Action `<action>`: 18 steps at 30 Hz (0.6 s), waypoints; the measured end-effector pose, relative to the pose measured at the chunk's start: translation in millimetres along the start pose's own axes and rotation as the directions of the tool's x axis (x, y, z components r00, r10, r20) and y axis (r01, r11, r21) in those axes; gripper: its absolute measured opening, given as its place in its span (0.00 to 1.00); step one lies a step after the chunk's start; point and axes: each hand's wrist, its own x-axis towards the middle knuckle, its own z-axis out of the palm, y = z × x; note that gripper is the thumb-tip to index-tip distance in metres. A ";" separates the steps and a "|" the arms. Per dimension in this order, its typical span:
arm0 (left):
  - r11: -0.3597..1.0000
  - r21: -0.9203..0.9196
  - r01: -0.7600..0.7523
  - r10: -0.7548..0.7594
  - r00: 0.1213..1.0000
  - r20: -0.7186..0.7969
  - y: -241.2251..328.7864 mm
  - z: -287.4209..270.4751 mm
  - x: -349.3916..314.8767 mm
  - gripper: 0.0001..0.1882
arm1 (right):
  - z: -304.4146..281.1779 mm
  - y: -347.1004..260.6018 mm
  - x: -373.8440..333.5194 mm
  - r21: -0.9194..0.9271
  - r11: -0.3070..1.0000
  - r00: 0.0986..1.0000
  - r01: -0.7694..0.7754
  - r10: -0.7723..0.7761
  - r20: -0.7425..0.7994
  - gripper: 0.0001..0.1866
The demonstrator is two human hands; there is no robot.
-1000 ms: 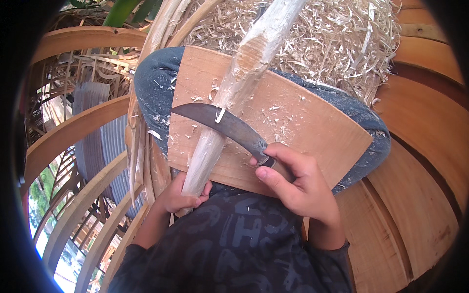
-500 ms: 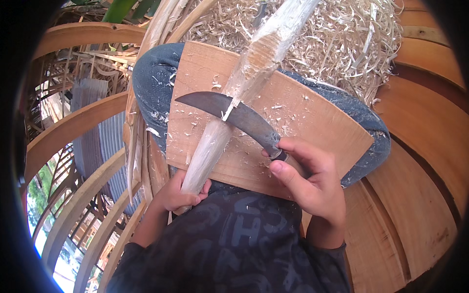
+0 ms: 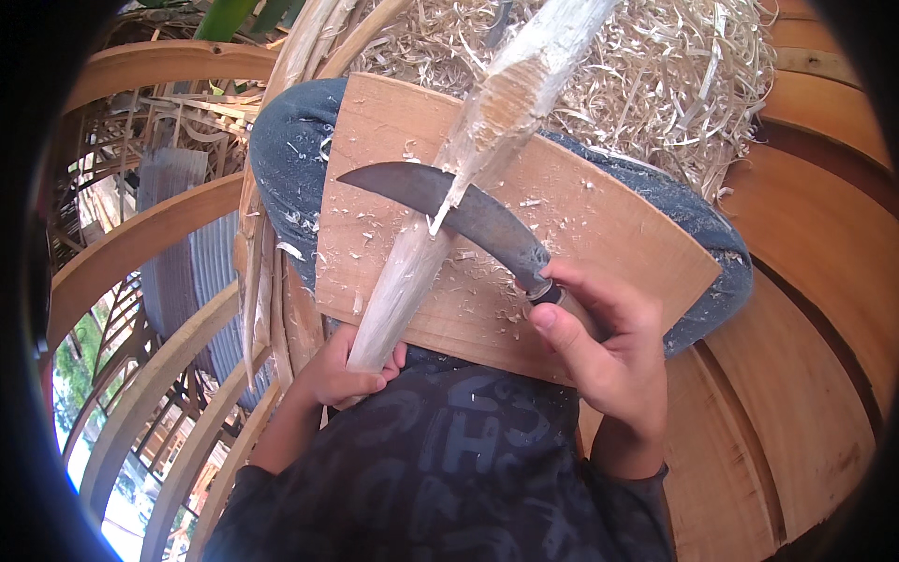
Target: The person sits cross-legged and uses a curved knife to shave a long wooden stick held between the legs. Wood shavings accumulate on the lap and surrounding area as the person repeatedly strokes the blade along the stick.
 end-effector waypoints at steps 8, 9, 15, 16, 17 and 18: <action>1.000 -0.006 0.024 -0.024 1.000 0.011 -0.8 -0.4 2.6 0.15 | -3.0 3.6 2.2 0.245 0.960 0.981 -0.136 0.097 0.165 0.14; 1.000 -0.004 0.007 -0.006 1.000 0.018 -1.6 -1.8 3.3 0.15 | -5.2 4.2 5.2 0.301 0.930 0.953 -0.209 0.124 0.277 0.14; 0.999 -0.031 0.018 -0.018 1.000 0.012 3.2 0.2 0.7 0.15 | -0.7 4.1 9.5 0.131 0.979 0.949 -0.156 0.112 0.296 0.10; 0.999 -0.024 0.021 -0.021 1.000 0.009 4.0 0.5 0.8 0.15 | 1.9 6.7 7.6 0.052 0.995 0.970 -0.087 0.073 0.232 0.09; 1.000 -0.018 0.025 -0.025 1.000 0.005 4.7 1.2 1.5 0.15 | 4.6 9.4 5.8 -0.033 0.999 0.985 -0.029 0.034 0.169 0.09; 1.000 -0.011 0.028 -0.028 1.000 0.001 5.3 1.4 1.8 0.15 | 7.5 14.6 4.4 -0.093 0.995 0.989 0.043 -0.029 0.145 0.09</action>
